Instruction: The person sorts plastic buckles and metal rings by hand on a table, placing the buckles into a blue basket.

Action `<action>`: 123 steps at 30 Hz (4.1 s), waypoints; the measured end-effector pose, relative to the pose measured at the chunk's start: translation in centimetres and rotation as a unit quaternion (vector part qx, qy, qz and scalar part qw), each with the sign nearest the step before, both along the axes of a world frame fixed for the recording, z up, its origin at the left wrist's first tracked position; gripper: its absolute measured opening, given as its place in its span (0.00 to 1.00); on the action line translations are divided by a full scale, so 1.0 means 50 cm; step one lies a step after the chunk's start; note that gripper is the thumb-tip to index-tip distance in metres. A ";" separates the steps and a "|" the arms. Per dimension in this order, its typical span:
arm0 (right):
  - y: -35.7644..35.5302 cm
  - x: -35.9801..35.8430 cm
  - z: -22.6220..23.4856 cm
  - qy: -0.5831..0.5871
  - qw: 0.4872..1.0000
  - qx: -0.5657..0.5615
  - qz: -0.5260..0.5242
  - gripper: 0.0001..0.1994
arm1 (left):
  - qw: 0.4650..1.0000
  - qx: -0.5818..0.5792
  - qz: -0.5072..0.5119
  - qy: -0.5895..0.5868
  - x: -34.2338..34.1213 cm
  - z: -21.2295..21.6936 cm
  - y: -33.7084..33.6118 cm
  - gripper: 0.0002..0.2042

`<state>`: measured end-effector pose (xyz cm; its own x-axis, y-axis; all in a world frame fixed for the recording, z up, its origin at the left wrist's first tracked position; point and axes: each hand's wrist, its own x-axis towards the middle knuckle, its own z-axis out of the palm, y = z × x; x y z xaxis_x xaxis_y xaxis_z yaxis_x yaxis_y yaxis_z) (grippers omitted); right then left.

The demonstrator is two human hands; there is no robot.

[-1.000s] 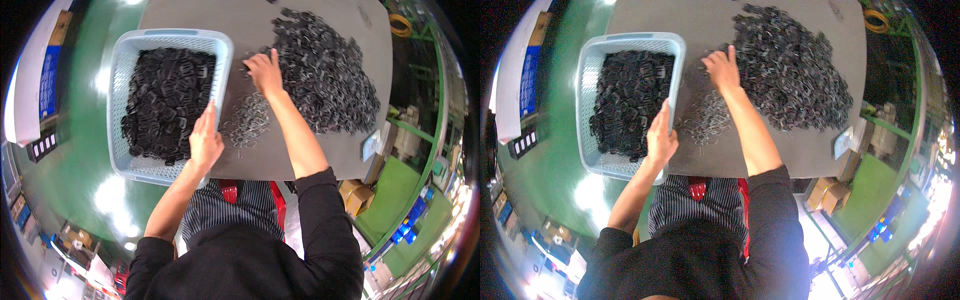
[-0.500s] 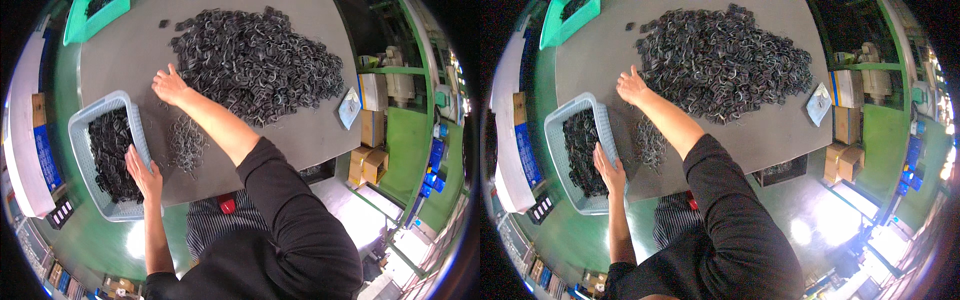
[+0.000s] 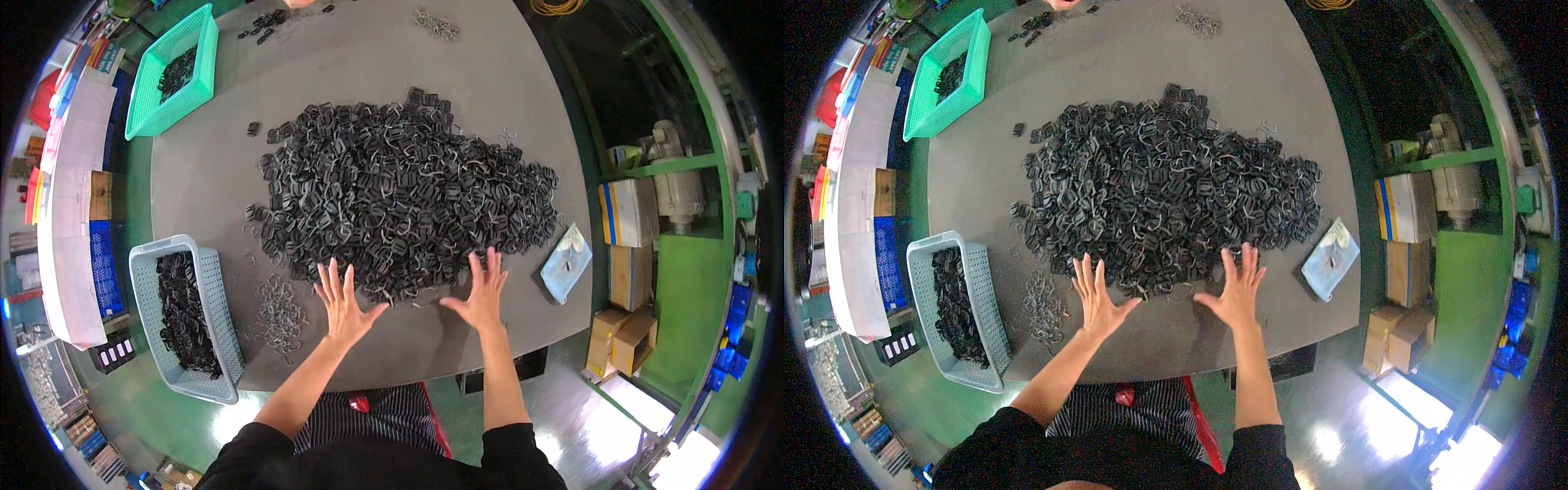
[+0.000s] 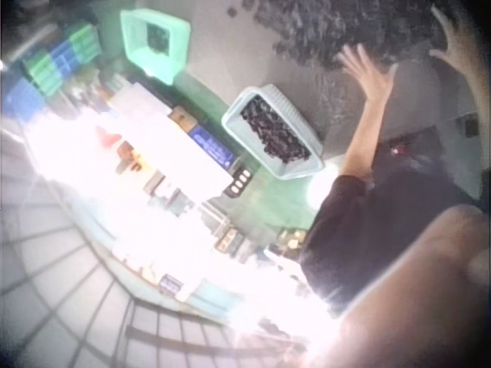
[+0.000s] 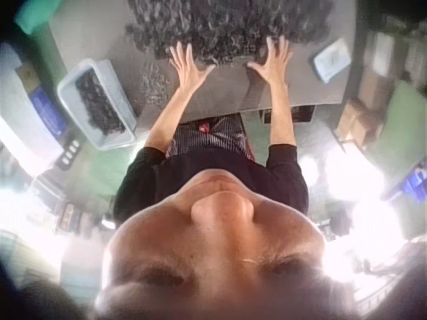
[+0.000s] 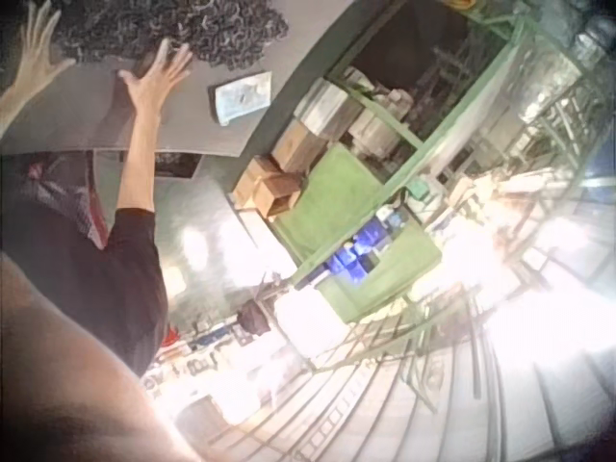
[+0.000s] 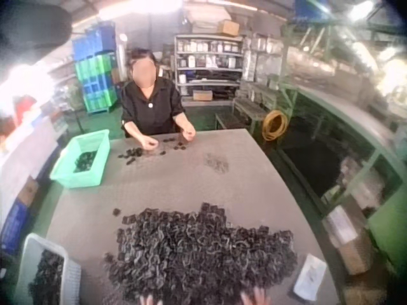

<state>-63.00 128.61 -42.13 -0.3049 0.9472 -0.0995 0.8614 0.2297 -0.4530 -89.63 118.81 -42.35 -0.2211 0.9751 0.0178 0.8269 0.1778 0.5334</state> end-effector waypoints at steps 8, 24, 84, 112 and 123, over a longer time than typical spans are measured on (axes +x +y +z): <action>0.084 -0.122 -0.046 0.019 0.998 -0.036 0.056 0.54 | 0.993 0.012 0.091 0.072 0.033 -0.064 0.091 0.40; 0.248 -0.263 -0.060 0.133 0.984 0.041 0.112 0.54 | 0.984 0.091 0.132 0.078 -0.058 -0.063 0.246 0.37; 0.307 -0.204 0.144 0.526 0.744 -0.391 -0.128 0.22 | 0.983 0.152 -0.047 -0.089 0.038 0.049 0.330 0.16; 0.449 0.162 -0.122 0.121 0.978 0.084 -0.149 0.20 | 0.814 0.165 -0.527 0.182 0.390 -0.079 0.471 0.20; 0.504 -0.012 -0.124 0.229 0.960 0.077 -0.141 0.19 | 0.823 0.198 -0.491 0.207 0.214 -0.054 0.508 0.17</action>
<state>-63.59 153.80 -48.32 -0.0135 0.9912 0.1313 0.6171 0.1116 -0.7790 -78.93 144.23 -45.03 0.7749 0.5793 0.2529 0.5934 -0.8045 0.0245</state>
